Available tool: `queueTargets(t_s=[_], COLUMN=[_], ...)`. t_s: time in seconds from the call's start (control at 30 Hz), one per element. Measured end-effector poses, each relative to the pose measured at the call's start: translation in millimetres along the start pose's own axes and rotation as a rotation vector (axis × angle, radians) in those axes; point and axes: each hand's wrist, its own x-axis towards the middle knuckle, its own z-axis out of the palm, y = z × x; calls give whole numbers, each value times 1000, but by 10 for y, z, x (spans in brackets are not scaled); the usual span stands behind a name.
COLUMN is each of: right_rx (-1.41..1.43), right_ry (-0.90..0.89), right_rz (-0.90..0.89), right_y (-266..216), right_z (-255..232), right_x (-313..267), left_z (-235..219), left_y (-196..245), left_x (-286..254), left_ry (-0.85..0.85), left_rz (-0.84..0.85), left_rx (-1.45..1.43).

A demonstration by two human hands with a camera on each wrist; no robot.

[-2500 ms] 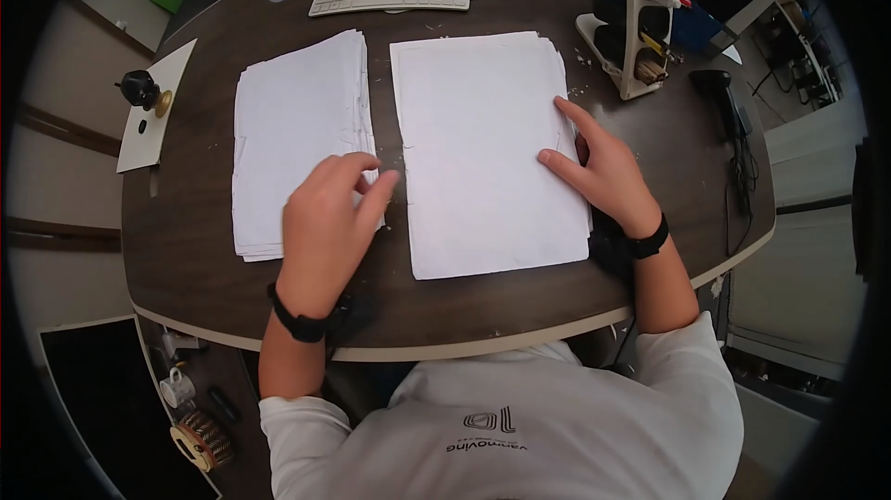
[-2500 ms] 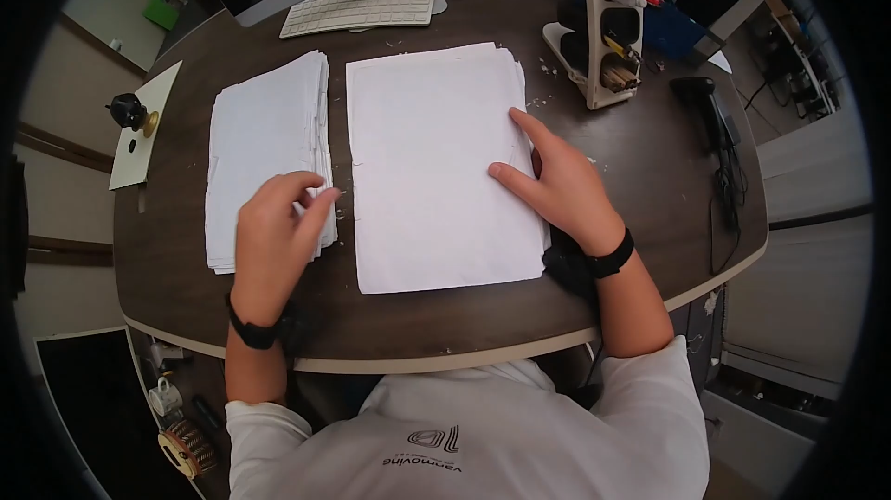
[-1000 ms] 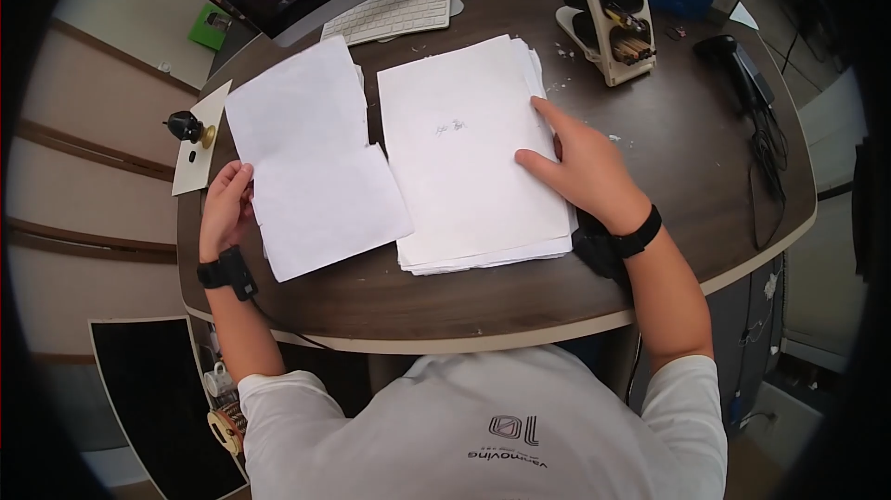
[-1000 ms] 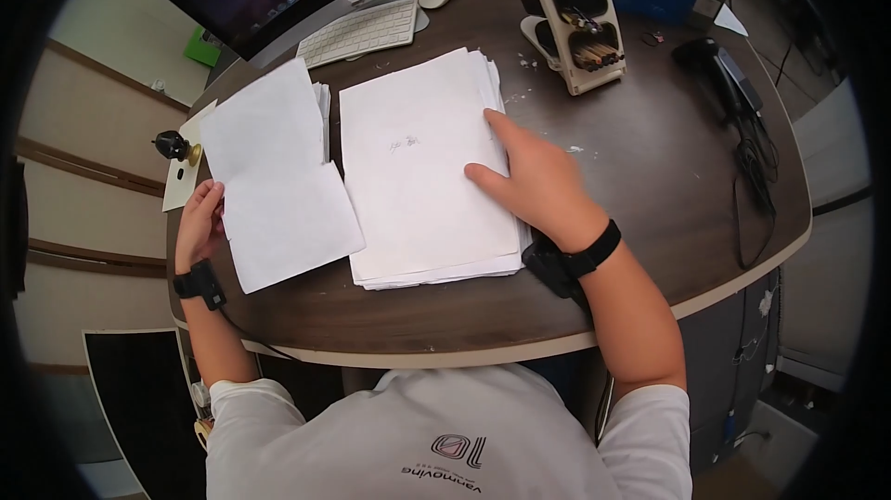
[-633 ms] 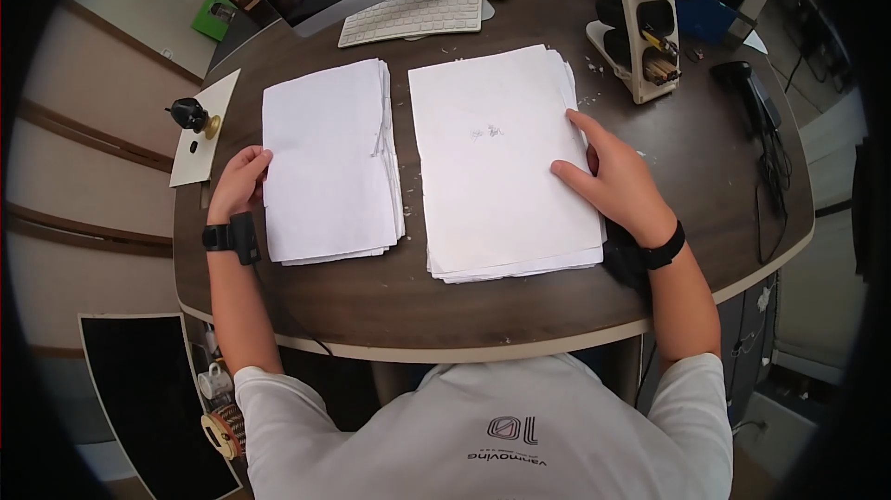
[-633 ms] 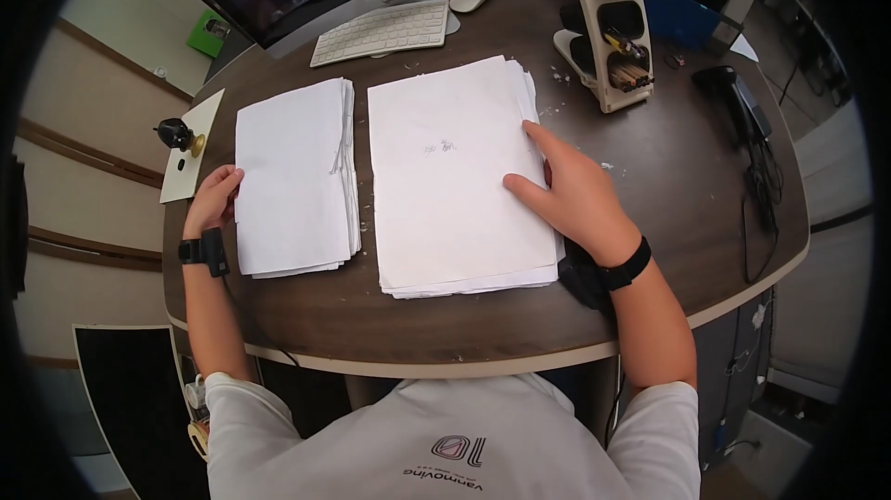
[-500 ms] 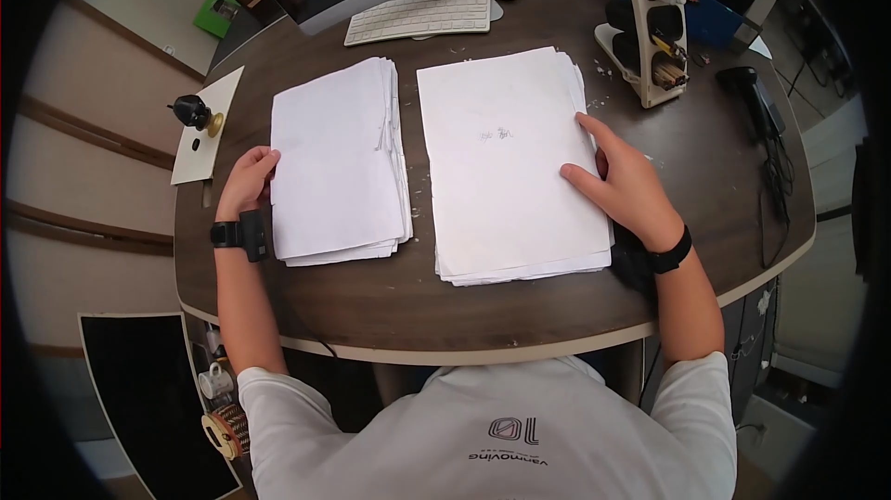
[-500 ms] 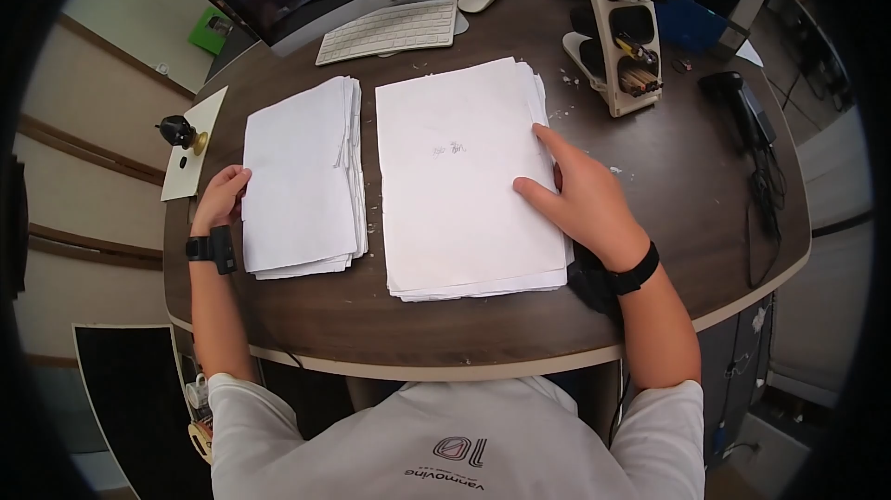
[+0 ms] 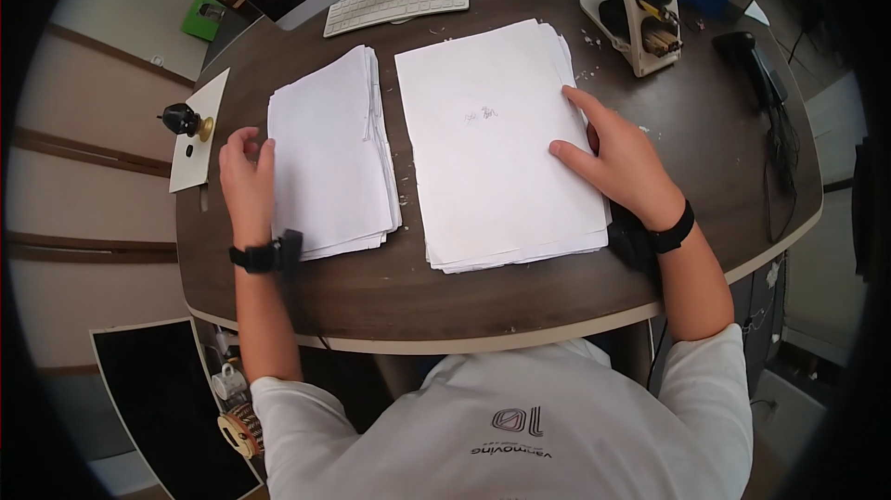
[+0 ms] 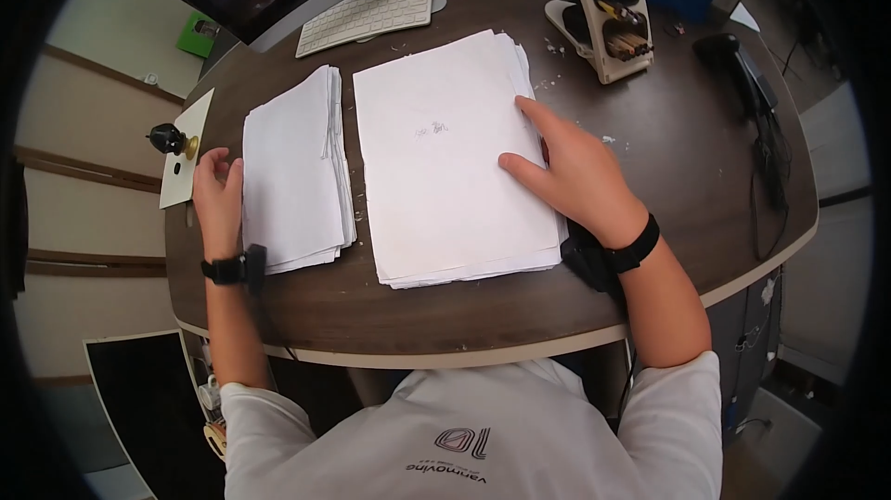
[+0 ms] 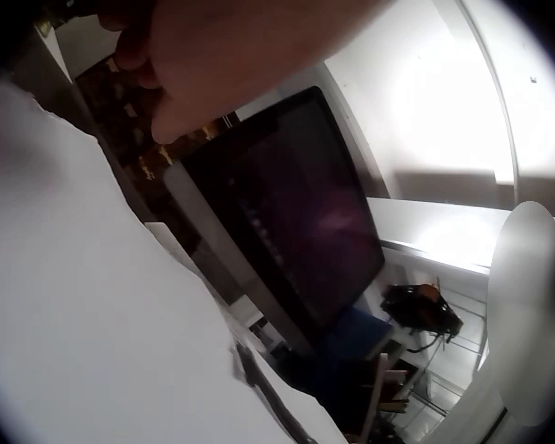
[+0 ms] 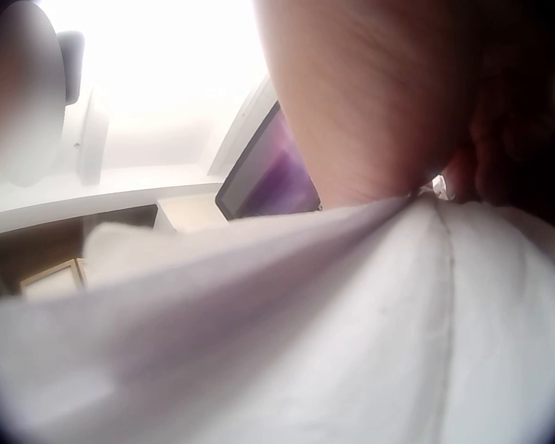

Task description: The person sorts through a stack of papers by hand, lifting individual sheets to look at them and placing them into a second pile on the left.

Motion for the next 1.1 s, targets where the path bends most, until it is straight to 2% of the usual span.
queueTargets(t_s=[0.03,0.1,0.13,0.17,0.2,0.27,0.3,0.43,0.57,0.63,0.7,0.77,0.93,0.97,1.1], right_rx=[10,-11,-9,6,20,3,-12,-2,-11,-22,-21,-18,-11,-10,-8], right_ry=[5,-60,-59,-44,-27,9,41,-3,60,77,81,91,97,95,90], right_rz=[14,58,61,40,21,-13,-52,-25,-77,-78,-90,-87,-83,-83,-69], right_y=[1,-21,-11,9,34,90,108,109,180,214,233,252,262,268,259], right_z=[-3,-36,-27,-17,-12,28,35,4,59,81,85,106,115,121,123], right_x=[4,7,4,6,4,-7,-8,-7,-16,-19,-23,-22,-30,-27,-32], left_z=[-65,-22,4,44,110,251,304,383,387,377,306,233,44,1,-202], left_y=[477,1111,1405,1608,1697,1838,1855,1843,1821,1845,1846,1824,1513,1434,960], left_x=[-50,-234,-310,-359,-372,-356,-349,-321,-363,-396,-391,-378,-239,-214,-86], left_ry=[28,-201,-337,-470,-472,-596,-602,-570,-558,-413,-399,-342,-417,-417,-406], left_rz=[8,-20,-14,-8,-3,-32,-16,-11,-62,-4,23,-69,-234,-233,-455], left_rx=[-56,-262,-262,-263,-267,-117,-118,-132,-239,-238,-205,-290,-598,-598,-732])
